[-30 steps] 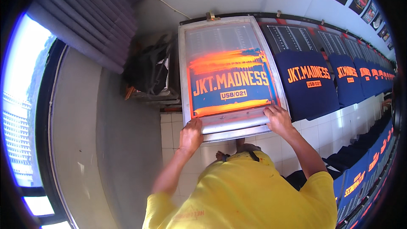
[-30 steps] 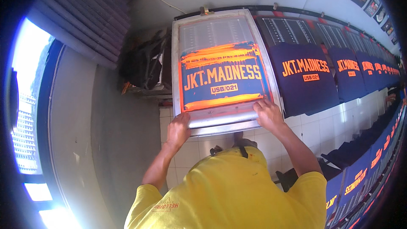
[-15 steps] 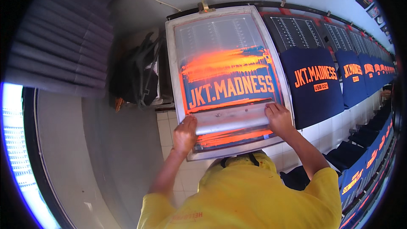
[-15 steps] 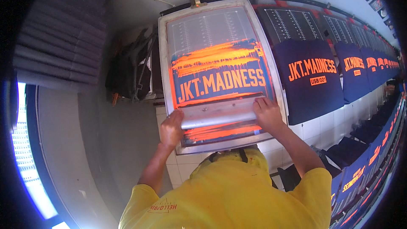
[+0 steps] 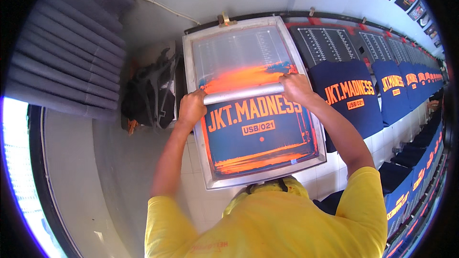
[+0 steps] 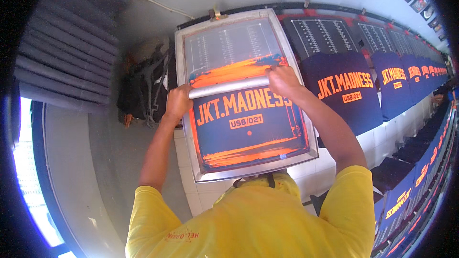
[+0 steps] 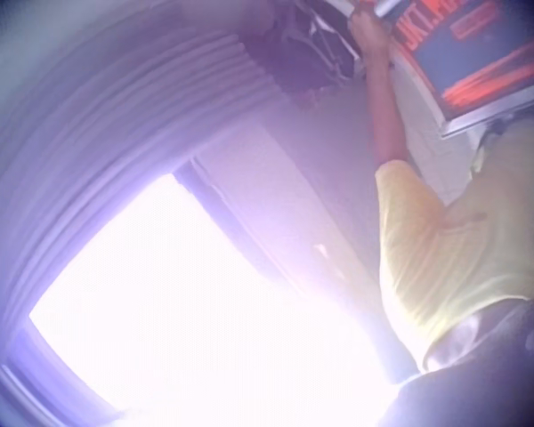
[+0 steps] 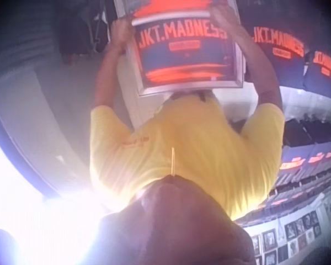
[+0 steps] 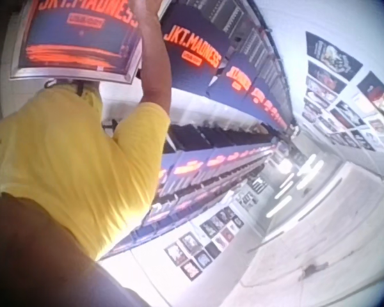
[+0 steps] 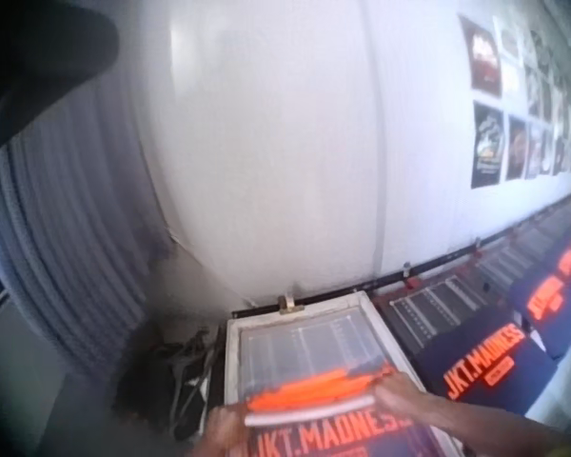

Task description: The person performs screen printing by applying ink through a mesh screen onto t-shirts using a squeegee, moving the printing frame sequentially down a row of shirts.

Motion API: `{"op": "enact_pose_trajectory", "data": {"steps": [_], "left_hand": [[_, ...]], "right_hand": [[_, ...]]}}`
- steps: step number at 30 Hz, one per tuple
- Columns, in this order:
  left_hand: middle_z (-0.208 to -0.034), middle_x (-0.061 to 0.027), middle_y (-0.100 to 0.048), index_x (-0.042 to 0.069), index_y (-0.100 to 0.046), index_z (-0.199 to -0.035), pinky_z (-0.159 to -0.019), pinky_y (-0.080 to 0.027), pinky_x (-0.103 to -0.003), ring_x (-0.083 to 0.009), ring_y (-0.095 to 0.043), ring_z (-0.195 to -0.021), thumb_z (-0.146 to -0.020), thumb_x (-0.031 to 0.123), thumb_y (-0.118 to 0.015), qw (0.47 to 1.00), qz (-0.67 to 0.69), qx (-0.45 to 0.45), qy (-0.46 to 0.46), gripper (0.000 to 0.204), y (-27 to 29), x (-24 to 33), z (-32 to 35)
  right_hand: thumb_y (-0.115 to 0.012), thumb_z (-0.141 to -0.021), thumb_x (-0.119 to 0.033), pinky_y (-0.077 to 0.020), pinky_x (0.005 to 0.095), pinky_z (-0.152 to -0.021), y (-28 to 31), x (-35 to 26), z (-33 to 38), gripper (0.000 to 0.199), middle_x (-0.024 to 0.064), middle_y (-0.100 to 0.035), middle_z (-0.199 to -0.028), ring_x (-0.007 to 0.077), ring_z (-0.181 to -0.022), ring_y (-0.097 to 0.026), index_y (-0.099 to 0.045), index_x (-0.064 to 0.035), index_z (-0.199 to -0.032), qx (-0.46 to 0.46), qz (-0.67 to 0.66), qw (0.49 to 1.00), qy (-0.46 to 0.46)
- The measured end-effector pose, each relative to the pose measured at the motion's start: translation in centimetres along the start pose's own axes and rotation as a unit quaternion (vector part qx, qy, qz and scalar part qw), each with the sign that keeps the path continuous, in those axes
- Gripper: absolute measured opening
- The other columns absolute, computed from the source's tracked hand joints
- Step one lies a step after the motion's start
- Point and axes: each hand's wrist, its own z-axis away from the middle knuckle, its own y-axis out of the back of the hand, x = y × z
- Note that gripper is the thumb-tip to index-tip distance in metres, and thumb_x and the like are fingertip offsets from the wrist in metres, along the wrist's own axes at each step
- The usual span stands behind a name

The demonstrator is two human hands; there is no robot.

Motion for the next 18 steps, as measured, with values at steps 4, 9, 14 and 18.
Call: {"op": "enact_pose_trajectory", "data": {"steps": [4, 9, 14, 18], "left_hand": [[-0.093, -0.0211, -0.069, 0.003, -0.070, -0.092, -0.078, -0.055, -0.047, -0.0396, -0.068, -0.085, -0.066, -0.005, -0.061, 0.997, -0.054, -0.044, 0.035, 0.028, 1.5, 0.1, -0.8], [-0.092, -0.0216, -0.069, 0.003, -0.070, -0.095, -0.077, -0.055, -0.048, -0.0416, -0.067, -0.084, -0.068, -0.004, -0.059, 0.999, -0.016, 0.018, 0.028, 0.030, 2.5, 4.3, 3.3], [-0.093, -0.0149, -0.068, 0.002, -0.066, -0.095, -0.076, -0.056, -0.043, -0.0334, -0.067, -0.088, -0.065, -0.008, -0.058, 1.000, 0.009, 0.007, 0.025, 0.032, 2.8, 11.3, 12.7], [-0.097, -0.0117, -0.067, 0.004, -0.063, -0.095, -0.076, -0.058, -0.041, -0.0314, -0.067, -0.089, -0.064, -0.008, -0.060, 1.000, 0.013, -0.008, 0.028, 0.033, 1.7, 15.7, 18.3]], "right_hand": [[-0.068, -0.067, -0.005, -0.0543, 0.0463, -0.074, 1.9, 0.4, -1.2, 0.018, 0.0214, -0.068, -0.079, 0.0365, -0.080, -0.069, -0.070, 0.0002, -0.084, -0.018, -0.040, 0.999, 0.006], [-0.067, -0.069, -0.004, -0.0549, 0.0463, -0.075, 4.0, -0.4, 3.5, 0.021, 0.0189, -0.069, -0.082, 0.0360, -0.081, -0.069, -0.071, -0.0022, -0.090, 0.043, -0.044, 0.998, 0.017], [-0.065, -0.065, -0.002, -0.0563, 0.0437, -0.069, 4.1, -3.5, 14.4, 0.019, 0.0127, -0.067, -0.088, 0.0304, -0.084, -0.066, -0.065, -0.0045, -0.083, 0.028, -0.039, 0.999, 0.012], [-0.065, -0.060, -0.001, -0.0555, 0.0415, -0.069, 3.4, -6.0, 22.0, 0.022, 0.0109, -0.065, -0.089, 0.0286, -0.084, -0.065, -0.062, -0.0052, -0.081, 0.072, -0.049, 0.996, 0.007]]}}
